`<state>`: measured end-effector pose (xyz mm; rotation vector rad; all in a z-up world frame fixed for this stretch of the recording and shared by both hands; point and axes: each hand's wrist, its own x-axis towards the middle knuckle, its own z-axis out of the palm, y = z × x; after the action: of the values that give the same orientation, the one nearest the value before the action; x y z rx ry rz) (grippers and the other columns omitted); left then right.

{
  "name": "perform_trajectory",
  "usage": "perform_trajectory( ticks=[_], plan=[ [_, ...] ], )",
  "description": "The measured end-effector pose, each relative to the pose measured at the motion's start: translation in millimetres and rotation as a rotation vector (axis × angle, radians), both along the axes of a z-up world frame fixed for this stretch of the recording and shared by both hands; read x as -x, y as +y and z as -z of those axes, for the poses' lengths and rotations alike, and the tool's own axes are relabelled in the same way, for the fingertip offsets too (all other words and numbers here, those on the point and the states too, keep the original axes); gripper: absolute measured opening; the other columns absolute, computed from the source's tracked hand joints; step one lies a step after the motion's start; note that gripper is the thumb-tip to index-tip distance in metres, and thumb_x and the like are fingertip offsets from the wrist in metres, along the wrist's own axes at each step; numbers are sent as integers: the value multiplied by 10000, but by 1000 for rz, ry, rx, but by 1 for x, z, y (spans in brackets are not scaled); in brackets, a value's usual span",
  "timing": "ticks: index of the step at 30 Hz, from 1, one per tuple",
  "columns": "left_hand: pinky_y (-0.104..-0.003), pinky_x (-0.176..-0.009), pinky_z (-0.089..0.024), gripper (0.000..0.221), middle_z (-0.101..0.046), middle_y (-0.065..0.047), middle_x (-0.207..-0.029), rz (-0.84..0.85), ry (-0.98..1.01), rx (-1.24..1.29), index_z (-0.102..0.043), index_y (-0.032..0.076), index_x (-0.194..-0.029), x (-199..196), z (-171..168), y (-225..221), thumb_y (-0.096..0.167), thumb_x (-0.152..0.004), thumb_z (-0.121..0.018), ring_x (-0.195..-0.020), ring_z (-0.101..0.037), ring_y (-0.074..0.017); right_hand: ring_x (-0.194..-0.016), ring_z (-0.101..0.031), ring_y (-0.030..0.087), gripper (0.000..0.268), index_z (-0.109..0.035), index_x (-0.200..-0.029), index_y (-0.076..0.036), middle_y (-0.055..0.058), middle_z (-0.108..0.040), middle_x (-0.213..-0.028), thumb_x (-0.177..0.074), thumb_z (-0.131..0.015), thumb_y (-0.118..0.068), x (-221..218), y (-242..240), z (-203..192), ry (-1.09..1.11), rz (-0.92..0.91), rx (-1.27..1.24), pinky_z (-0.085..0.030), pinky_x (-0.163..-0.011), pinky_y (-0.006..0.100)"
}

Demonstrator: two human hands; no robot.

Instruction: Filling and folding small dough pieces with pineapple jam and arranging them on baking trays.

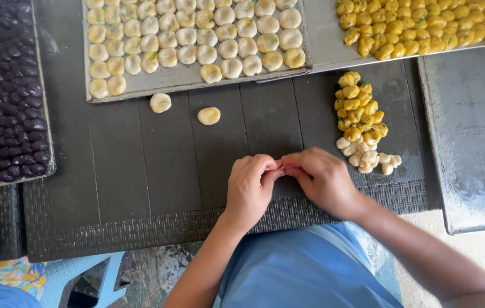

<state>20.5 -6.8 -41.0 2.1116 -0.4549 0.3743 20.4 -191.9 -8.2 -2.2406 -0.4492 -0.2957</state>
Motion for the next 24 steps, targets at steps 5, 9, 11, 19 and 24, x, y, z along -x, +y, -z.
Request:
perform_trajectory(
  ticks=[5, 9, 11, 19, 24],
  plan=[
    [-357, -794, -592, 308, -749, -51, -1005, 51, 76, 82, -640, 105, -1074, 5, -14, 6, 191, -876, -860, -821, -749, -225, -827, -764, 295, 414, -688, -1102, -142, 42, -797, -836, -790, -891, -324, -72, -6, -40, 694, -262, 197, -594, -761, 451],
    [-399, -843, -563, 416, -711, -10, -936, -45, 115, 20, -647, 148, -1152, 15, -13, 12, 360, -859, -853, -833, -698, -270, -1043, -751, 381, 540, -599, -1291, -152, 97, -723, -1119, -863, -853, -361, -83, 24, -57, 851, -309, 679, -629, -831, 510],
    [-380, -869, -519, 400, -721, 26, -968, -43, 42, -14, -666, 168, -1152, 18, 0, 12, 378, -865, -848, -862, -692, -219, -1043, -743, 410, 601, -543, -1334, -138, 118, -695, -1149, -873, -818, -408, -79, 29, -53, 787, -346, 786, -624, -848, 543],
    [-372, -900, -470, 310, -769, -1, -1074, -21, -53, -90, -695, 141, -1311, 8, -9, 18, 281, -1035, -685, -938, -719, -183, -1029, -737, 458, 703, -487, -1400, -95, 177, -662, -1158, -867, -817, -412, -69, 23, -59, 712, -398, 852, -627, -859, 584],
    [-422, -760, -447, 245, -648, -50, -950, -9, -43, -480, -774, 117, -1111, 0, -23, 10, 314, -1048, -644, -851, -641, -256, -910, -809, 358, 449, -562, -1425, -44, 217, -776, -1058, -992, -610, -152, -65, -23, -83, 754, -242, 50, -600, -886, 516]
  ],
)
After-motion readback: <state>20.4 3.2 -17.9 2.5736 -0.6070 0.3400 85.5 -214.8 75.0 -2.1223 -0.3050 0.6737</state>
